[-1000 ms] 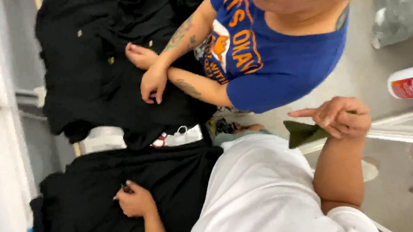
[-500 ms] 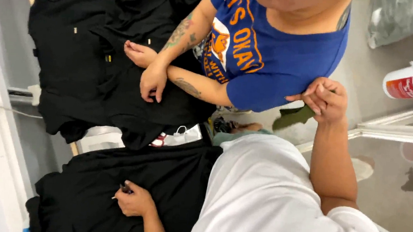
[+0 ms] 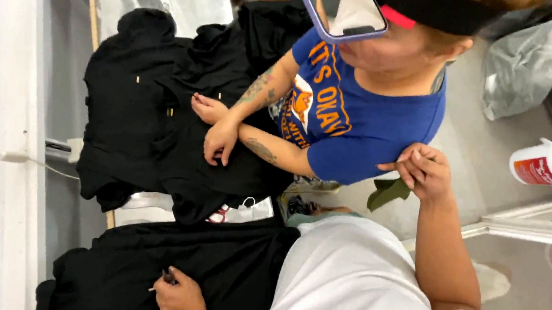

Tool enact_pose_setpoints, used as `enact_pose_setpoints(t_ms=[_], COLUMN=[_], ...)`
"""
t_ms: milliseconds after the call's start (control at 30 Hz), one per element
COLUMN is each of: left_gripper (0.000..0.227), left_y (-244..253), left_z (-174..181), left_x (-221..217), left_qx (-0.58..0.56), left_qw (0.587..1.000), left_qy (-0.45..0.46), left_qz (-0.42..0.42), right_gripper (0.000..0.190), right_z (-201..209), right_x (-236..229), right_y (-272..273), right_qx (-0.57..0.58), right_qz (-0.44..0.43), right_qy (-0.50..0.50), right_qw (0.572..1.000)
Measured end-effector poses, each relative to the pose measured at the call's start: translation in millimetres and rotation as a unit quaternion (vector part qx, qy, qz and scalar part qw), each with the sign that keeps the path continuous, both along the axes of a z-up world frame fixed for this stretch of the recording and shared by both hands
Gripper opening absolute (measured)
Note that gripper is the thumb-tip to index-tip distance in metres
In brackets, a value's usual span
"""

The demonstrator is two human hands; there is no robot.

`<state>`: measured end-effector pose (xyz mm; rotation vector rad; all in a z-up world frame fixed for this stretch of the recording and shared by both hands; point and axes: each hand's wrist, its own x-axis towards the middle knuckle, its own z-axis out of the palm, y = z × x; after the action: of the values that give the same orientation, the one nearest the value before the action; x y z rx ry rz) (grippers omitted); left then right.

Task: Trimming loose threads from small fabric components using scissors and inspecting finished garments in a sewing factory.

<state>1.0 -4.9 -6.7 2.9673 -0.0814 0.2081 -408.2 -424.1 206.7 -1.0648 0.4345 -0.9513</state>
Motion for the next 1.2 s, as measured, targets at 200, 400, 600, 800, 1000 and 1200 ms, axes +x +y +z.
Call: enact_pose_setpoints(t_ms=[200, 400, 600, 800, 1000, 1200], left_gripper=[0.031, 0.025, 0.026, 0.026, 0.028, 0.023], left_y=[5, -1, 3, 1, 0, 0], left_z=[8, 11, -4, 2, 5, 4], left_x=[-3, -4, -1, -2, -2, -4], left_qx=[-0.047, -0.062, 0.005, -0.027, -0.043, -0.053], left_qw=[0.992, 0.994, 0.998, 0.998, 0.998, 0.989], left_qy=[-0.093, -0.070, -0.056, -0.053, -0.046, -0.117], left_qz=[-0.065, -0.053, -0.021, -0.024, -0.017, -0.074], right_gripper=[0.018, 0.021, 0.021, 0.022, 0.021, 0.021], right_z=[-15, -32, -22, -29, -26, -22], right_x=[-7, -17, -12, -15, -13, -9], right_y=[2, -4, 1, 0, 2, 5], right_qx=[0.031, 0.051, 0.034, 0.032, 0.028, 0.043], right_qz=[-0.031, -0.041, -0.010, -0.006, -0.005, -0.033], right_qy=[0.011, 0.022, -0.012, -0.018, -0.013, 0.010], right_qw=[0.999, 0.998, 0.999, 0.999, 1.000, 0.998])
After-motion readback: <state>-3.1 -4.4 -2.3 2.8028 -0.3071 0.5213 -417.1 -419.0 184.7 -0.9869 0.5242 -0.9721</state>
